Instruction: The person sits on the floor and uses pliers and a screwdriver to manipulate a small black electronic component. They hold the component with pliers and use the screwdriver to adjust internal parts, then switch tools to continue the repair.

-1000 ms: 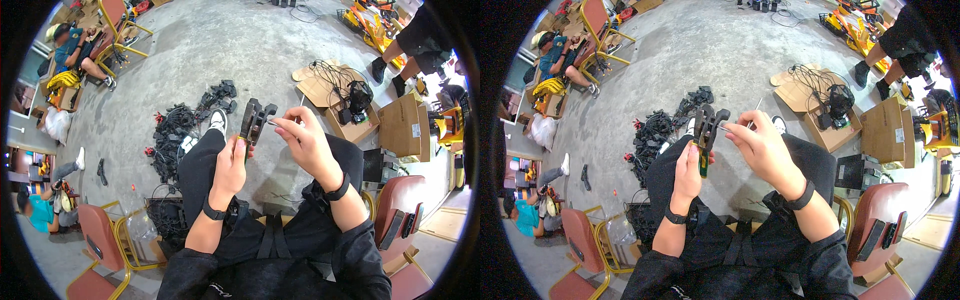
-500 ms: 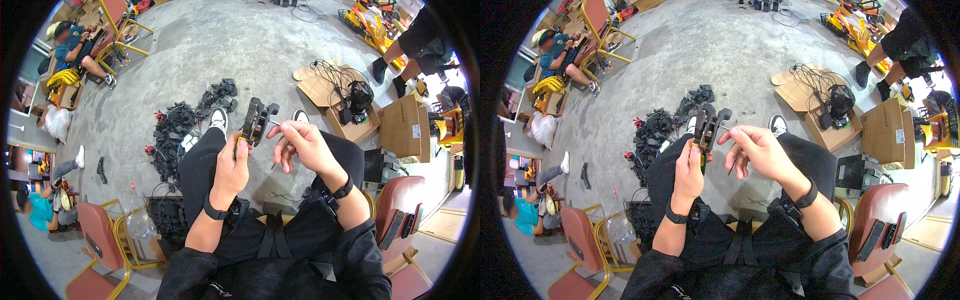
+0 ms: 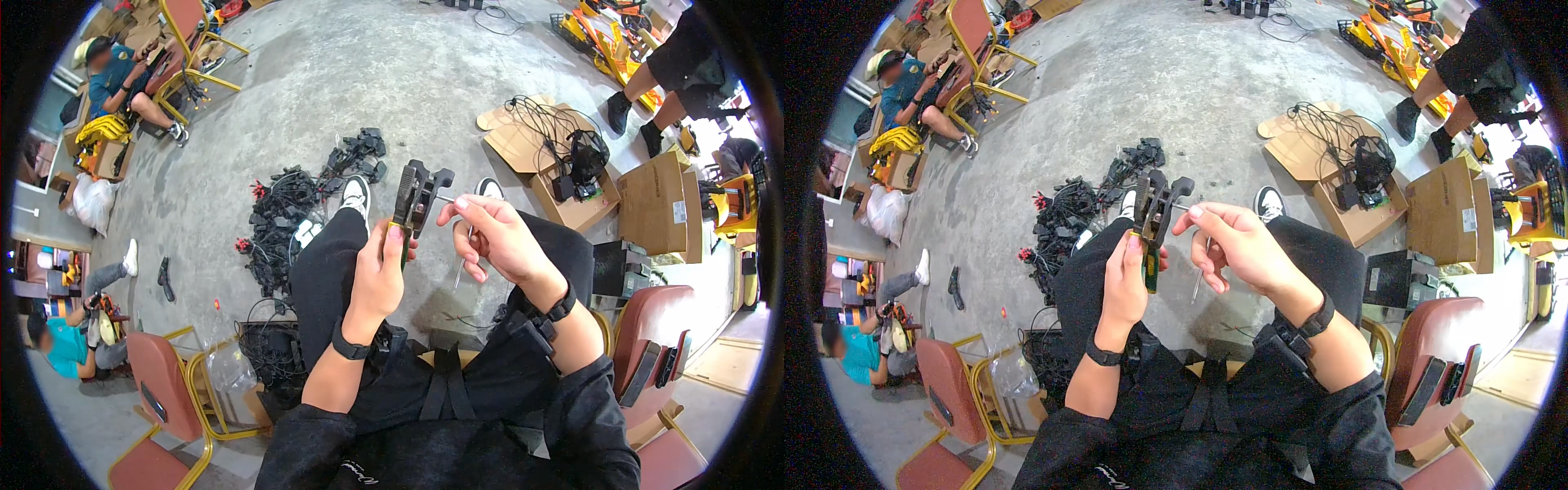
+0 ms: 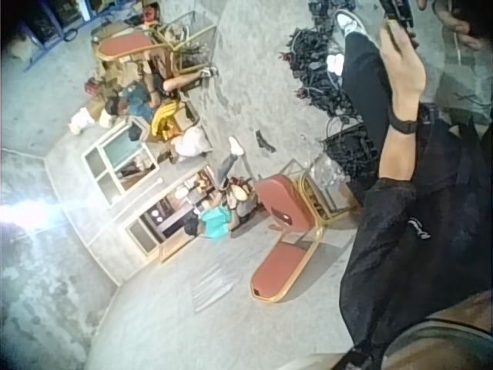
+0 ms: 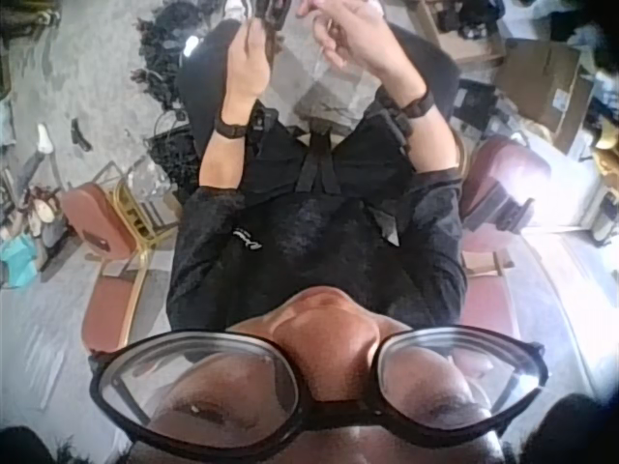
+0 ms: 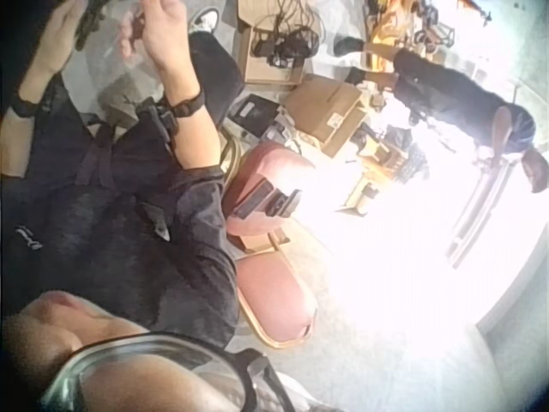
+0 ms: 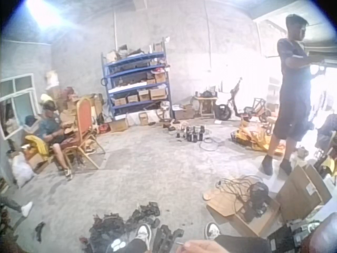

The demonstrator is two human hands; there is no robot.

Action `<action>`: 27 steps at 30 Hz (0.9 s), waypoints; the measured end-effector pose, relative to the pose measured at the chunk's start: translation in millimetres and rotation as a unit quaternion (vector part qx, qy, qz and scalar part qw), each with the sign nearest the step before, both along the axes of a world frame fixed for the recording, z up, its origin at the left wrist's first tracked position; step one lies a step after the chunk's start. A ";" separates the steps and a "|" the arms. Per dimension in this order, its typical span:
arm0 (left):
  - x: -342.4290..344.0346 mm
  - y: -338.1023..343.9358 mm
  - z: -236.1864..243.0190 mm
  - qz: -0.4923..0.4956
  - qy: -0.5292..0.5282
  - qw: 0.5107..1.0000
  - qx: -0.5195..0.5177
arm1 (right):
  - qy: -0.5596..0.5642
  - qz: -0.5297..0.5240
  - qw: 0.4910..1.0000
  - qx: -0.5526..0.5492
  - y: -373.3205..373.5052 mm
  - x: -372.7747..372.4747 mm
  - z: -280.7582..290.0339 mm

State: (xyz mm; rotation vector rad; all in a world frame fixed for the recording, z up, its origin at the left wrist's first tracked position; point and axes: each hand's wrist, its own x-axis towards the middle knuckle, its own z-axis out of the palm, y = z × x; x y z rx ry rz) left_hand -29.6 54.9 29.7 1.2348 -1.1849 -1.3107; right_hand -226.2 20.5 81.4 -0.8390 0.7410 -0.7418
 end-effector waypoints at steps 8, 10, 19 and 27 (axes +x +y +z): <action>-1.8 -0.8 -1.7 -0.001 -0.002 1.000 -0.014 | 0.004 -0.008 1.000 0.010 1.8 1.1 0.2; -1.6 -0.7 -1.6 0.001 0.000 1.000 -0.010 | -0.008 -0.004 1.000 0.012 1.6 0.3 -1.0; -1.0 -0.6 -1.8 -0.002 0.034 0.999 0.015 | -0.032 -0.001 0.999 0.027 2.2 0.3 0.2; -5.0 1.1 -2.3 0.020 0.023 1.000 0.005 | 0.026 -0.007 0.999 0.028 1.2 0.0 3.4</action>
